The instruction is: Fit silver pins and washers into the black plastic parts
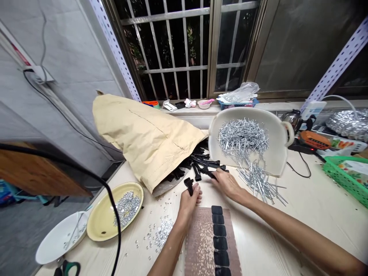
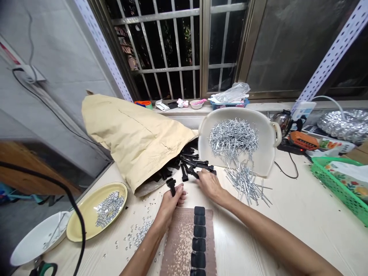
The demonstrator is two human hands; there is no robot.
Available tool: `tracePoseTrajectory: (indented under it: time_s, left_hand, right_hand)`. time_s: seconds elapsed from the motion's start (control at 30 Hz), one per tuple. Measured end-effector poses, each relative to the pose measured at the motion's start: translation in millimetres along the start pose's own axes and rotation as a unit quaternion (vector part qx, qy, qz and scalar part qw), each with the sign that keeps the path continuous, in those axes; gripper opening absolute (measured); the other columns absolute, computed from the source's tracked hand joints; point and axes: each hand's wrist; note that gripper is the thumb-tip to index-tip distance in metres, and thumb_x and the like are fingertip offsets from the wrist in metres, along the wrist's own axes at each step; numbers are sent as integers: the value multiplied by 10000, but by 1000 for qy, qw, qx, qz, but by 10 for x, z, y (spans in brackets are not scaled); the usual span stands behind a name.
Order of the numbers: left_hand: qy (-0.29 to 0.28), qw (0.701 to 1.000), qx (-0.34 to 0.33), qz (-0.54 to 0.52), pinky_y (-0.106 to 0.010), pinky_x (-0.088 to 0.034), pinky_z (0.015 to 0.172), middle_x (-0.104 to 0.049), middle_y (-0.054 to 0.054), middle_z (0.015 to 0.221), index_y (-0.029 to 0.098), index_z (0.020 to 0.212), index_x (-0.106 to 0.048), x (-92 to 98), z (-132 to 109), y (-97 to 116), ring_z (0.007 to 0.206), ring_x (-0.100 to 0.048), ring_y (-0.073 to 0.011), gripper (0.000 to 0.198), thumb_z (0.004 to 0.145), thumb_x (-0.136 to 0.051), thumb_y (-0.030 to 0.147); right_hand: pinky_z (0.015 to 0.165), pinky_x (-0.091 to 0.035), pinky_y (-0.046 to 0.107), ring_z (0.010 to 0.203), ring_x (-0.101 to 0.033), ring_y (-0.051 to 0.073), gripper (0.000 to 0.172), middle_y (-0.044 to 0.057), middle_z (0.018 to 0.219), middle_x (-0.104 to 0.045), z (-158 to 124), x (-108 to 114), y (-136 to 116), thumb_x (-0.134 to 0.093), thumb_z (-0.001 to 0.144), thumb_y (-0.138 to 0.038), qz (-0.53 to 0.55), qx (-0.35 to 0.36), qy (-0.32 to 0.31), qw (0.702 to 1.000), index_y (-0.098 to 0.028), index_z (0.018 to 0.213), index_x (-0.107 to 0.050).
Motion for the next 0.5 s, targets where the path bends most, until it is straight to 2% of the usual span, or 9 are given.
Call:
tracePoseTrajectory:
  time_s: [0.07, 0.13, 0.2, 0.27, 0.37, 0.43, 0.5]
  left_hand:
    - [-41, 998, 17, -46, -205, -455, 552, -665, -74, 773, 95, 1036, -652, -63, -25, -4, 622, -598, -127, 483, 681, -715, 416]
    - [-50, 996, 23, -76, -231, -484, 605, -675, -95, 848, 114, 1049, -632, -60, -33, 5, 697, -628, -154, 493, 684, -709, 436]
    - [-18, 996, 20, -90, -251, -499, 618, -670, -85, 834, 127, 1064, -598, 17, -39, 18, 688, -633, -154, 511, 681, -706, 449]
    - [29, 996, 10, -82, -239, -491, 572, -635, -34, 707, 128, 1049, -575, 136, -54, 33, 584, -598, -122, 521, 666, -713, 453]
    - [75, 997, -24, -19, -209, -441, 481, -513, 51, 507, 113, 1018, -583, 300, -95, 56, 432, -485, -82, 502, 669, -701, 455]
    - [83, 994, -59, 44, -216, -442, 501, -493, 57, 461, 104, 1036, -600, 367, -123, 71, 432, -485, -93, 471, 710, -665, 437]
    - [83, 986, -104, 97, -242, -476, 595, -572, 16, 512, 105, 1063, -613, 402, -142, 79, 522, -565, -125, 418, 757, -620, 390]
  right_hand:
    - [633, -411, 238, 723, -548, 150, 135, 51, 839, -582, -20, 40, -157, -502, 847, -189, 110, 73, -49, 990, -158, 931, -604]
    - [642, -415, 228, 718, -551, 140, 183, 28, 824, -588, 72, 71, -272, -496, 830, -172, 192, 128, -80, 970, -166, 982, -598]
    - [690, -422, 253, 757, -556, 153, 261, 40, 867, -596, 246, 68, -320, -473, 847, -197, 198, 108, -47, 973, -166, 1086, -573]
    - [754, -418, 306, 864, -551, 199, 337, 83, 984, -582, 432, 9, -319, -506, 852, -286, 134, 48, -5, 990, -176, 1167, -546]
    - [798, -408, 370, 1004, -499, 291, 507, 128, 1129, -520, 593, -172, -291, -690, 704, -388, 34, -2, -31, 999, -203, 1158, -564]
    - [803, -407, 369, 1018, -488, 290, 470, 126, 1127, -512, 597, -294, -270, -701, 692, -335, 17, -8, -50, 999, -209, 1127, -576]
    - [816, -404, 350, 1011, -488, 256, 371, 118, 1106, -512, 546, -364, -240, -638, 744, -263, 27, -6, -38, 999, -200, 1104, -576]
Point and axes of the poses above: each hand's wrist, its own z-axis towards the middle knuckle, its own x-axis out of the back of the hand, y = z × x
